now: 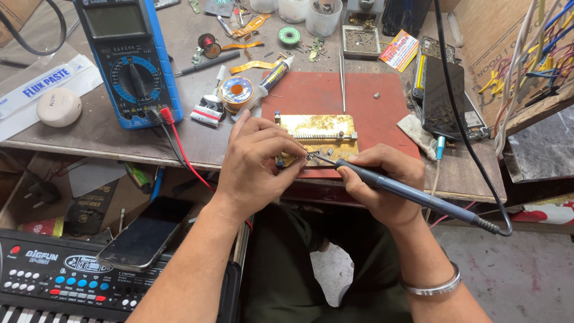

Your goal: The person solders a small electronic component onto a circuit board held in a brass fixture. They apply flux paste with a syringe, position the component with tweezers, and use a soldering iron to solder the connections, then handle the board by hand.

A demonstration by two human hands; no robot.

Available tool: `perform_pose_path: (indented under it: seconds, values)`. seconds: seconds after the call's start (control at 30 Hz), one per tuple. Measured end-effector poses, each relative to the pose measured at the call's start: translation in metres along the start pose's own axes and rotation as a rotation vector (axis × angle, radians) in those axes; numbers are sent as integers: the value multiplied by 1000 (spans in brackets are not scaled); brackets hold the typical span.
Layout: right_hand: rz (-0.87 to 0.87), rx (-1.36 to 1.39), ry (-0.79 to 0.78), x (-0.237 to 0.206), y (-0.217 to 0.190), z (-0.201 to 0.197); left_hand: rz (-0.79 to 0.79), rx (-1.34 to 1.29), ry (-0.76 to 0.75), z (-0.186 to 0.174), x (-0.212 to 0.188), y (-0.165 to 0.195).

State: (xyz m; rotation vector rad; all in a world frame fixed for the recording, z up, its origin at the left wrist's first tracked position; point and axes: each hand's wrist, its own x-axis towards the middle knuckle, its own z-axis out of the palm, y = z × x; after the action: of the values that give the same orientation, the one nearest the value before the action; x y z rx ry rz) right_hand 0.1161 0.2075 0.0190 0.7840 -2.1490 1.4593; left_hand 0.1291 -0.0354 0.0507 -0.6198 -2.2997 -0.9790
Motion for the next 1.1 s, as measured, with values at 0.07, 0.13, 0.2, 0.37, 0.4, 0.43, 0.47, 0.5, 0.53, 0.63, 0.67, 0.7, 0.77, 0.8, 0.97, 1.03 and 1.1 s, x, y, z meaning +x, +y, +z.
perform_pose_path:
  seconds: [0.07,0.13,0.2,0.37,0.4,0.43,0.47,0.5,0.53,0.63,0.67,0.7,0.77,0.8,0.97,1.03,1.1]
  values:
    - [11,-3,3,0,0,0,-5,-1,-4,0,0,0]
    - [15,-2,7,0,0,1,-8,2,-7,-1,-1,0]
    - [15,7,8,0,1,1,-4,5,-6,-1,-1,0]
    - [15,25,11,0,1,1,-12,4,-8,-2,-2,-1]
    - [23,31,10,0,1,1,-11,8,-8,-2,-2,-1]
    - [31,38,10,-1,1,1,-10,11,-8,-2,-2,-1]
    - [31,39,12,-1,0,1,-10,11,-7,-1,-2,-1]
    - [31,39,13,-1,0,1,-9,10,-5,-1,-2,-1]
    - [32,40,15,-1,0,0,-9,9,-4,-1,-2,-1]
    - [41,28,19,1,0,-1,-9,6,-3,0,-1,-1]
    - [39,25,20,1,0,-1,-9,6,-3,0,-1,-1]
    - [37,22,21,1,0,-1,-8,7,-4,0,0,-1]
    - [34,22,22,2,0,-1,-8,6,-5,0,0,0]
    - [33,24,21,2,0,-1,-10,6,-5,0,0,0]
    - [43,38,19,2,0,-1,-11,8,-4,0,1,0]
    - [43,31,13,2,0,-2,-14,19,-4,0,0,0]
    - [36,28,18,2,0,-2,-15,15,-5,0,0,0]
